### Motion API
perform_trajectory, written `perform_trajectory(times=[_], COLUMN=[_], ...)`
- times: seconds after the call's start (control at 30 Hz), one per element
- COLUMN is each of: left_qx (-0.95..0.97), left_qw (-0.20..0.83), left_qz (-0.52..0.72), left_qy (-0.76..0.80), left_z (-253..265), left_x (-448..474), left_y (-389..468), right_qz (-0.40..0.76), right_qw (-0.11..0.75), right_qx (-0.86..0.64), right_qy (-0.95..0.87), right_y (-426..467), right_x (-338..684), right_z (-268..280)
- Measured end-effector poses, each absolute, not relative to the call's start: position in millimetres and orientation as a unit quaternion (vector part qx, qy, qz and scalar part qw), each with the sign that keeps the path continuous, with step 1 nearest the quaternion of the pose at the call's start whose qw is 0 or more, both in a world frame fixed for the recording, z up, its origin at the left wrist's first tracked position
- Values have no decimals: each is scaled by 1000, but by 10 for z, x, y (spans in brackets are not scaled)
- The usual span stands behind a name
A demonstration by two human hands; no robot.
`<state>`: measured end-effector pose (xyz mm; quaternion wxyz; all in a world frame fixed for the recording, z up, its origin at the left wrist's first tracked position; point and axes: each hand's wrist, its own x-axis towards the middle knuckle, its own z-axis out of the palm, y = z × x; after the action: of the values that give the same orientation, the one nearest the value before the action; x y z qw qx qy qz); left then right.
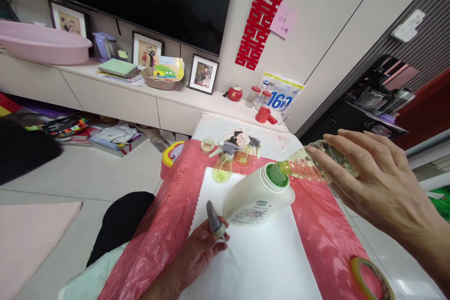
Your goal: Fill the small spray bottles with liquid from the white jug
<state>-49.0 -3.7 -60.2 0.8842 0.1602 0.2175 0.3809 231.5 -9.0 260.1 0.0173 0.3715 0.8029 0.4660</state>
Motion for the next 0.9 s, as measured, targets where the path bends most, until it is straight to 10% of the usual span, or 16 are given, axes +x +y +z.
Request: perform_trajectory(times=[0.5,0.9], left_qx=[157,103], left_qw=[880,875], left_qz=[386,428], left_qy=[227,203], left_z=[-568,-483], left_x=[-489,-555], left_y=[-43,-39], right_qz=[486,205], right_qw=[48,-200], right_qx=[334,624], right_qy=[806,727], right_y=[-46,-702], right_x=[2177,2380], right_z=[2659,2046])
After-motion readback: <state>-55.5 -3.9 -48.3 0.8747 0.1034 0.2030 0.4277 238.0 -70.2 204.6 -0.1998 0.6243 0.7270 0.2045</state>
